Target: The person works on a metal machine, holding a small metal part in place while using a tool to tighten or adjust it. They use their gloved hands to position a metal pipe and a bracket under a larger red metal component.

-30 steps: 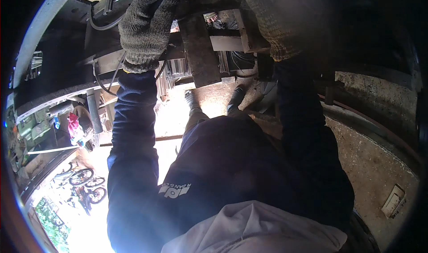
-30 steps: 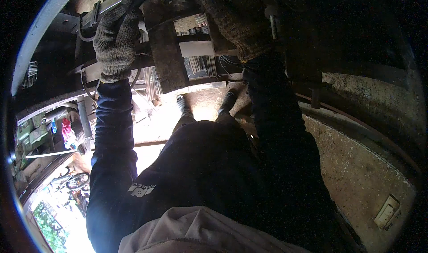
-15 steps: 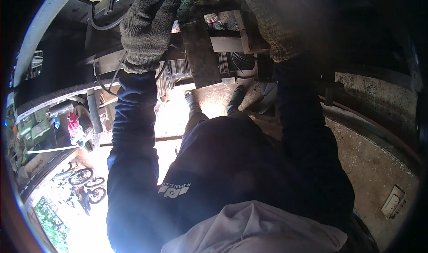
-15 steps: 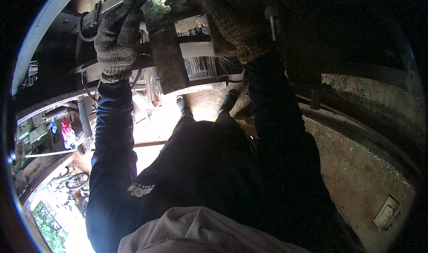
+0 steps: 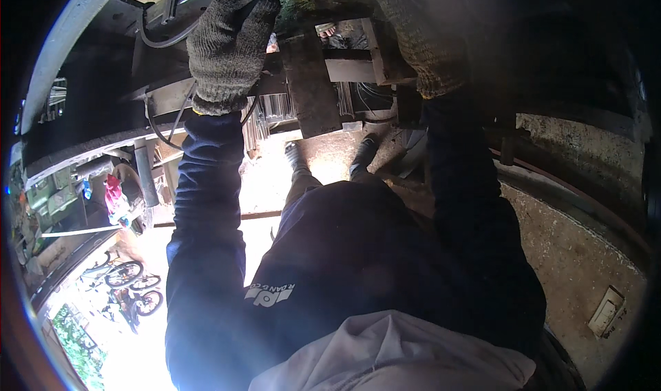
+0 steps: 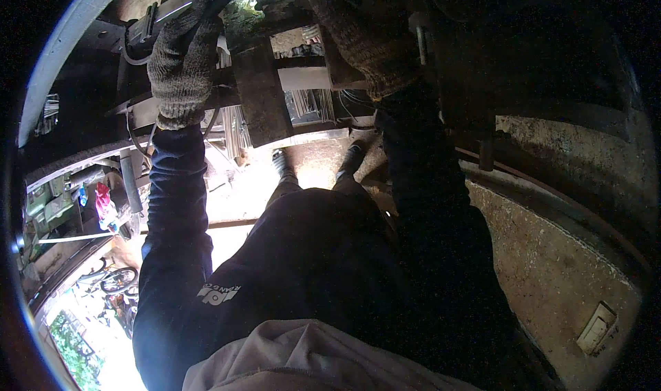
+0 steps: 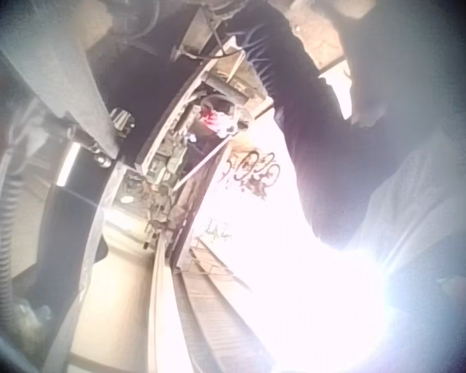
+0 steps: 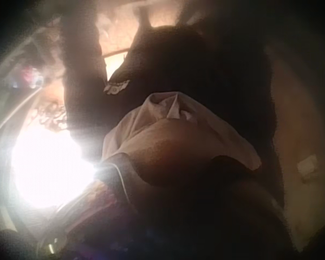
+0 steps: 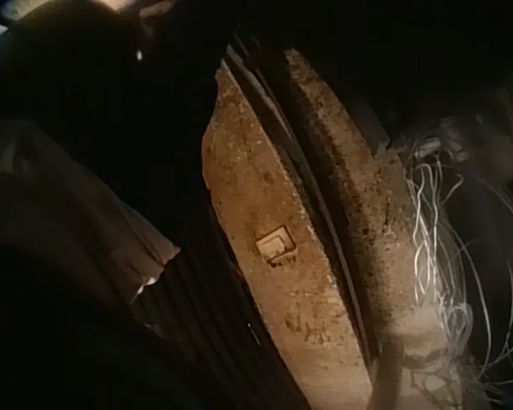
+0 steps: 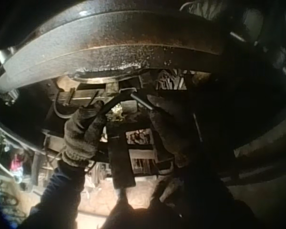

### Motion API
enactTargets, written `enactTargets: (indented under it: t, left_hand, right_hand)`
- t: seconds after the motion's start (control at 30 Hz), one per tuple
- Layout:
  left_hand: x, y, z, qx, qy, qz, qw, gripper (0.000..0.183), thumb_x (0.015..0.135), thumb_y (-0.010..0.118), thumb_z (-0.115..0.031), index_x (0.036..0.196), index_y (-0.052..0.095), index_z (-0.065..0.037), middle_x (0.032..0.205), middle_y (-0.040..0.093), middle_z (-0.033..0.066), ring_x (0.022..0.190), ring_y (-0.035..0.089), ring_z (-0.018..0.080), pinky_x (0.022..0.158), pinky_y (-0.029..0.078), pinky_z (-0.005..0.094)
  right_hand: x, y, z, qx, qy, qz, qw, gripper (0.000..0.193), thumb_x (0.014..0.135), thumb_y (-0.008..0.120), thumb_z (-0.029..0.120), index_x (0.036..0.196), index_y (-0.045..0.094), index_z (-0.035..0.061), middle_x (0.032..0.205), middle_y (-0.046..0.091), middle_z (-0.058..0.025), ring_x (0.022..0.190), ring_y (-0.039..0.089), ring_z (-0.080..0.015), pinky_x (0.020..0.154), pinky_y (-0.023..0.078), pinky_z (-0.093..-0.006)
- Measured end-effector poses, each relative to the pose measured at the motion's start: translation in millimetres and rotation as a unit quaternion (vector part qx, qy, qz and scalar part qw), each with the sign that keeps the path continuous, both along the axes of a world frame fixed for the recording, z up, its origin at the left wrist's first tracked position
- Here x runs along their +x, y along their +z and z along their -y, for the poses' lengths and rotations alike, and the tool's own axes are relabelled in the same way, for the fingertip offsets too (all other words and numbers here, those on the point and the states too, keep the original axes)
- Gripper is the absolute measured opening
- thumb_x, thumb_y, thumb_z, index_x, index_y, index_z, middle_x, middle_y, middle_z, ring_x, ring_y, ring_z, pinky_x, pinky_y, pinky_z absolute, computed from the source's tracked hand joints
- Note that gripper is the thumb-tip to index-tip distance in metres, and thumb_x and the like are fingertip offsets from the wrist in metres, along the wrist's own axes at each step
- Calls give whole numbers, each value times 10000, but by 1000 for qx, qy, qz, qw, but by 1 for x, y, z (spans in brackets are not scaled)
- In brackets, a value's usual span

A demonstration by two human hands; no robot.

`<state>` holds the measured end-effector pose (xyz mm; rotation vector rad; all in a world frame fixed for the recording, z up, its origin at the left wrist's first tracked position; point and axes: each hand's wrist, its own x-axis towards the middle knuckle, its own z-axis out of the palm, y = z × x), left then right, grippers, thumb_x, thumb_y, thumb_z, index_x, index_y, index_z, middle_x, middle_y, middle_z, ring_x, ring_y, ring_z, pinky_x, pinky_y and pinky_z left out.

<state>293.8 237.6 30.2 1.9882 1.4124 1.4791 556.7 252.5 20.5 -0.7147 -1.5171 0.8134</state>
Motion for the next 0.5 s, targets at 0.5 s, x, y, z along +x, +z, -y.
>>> enactTargets:
  t: [0.5]
  left_hand:
    - [1,4,2,-27,-20,4,999,295,966,744,-188,1235,731,-68,1044,771,67,801,677,87,727,529,255]
  right_hand:
    - [-4,11,11,-6,-19,-14,1000,376,1045,623,120,1386,576,-30,1198,644,-62,1059,595,-122,955,485,-255]
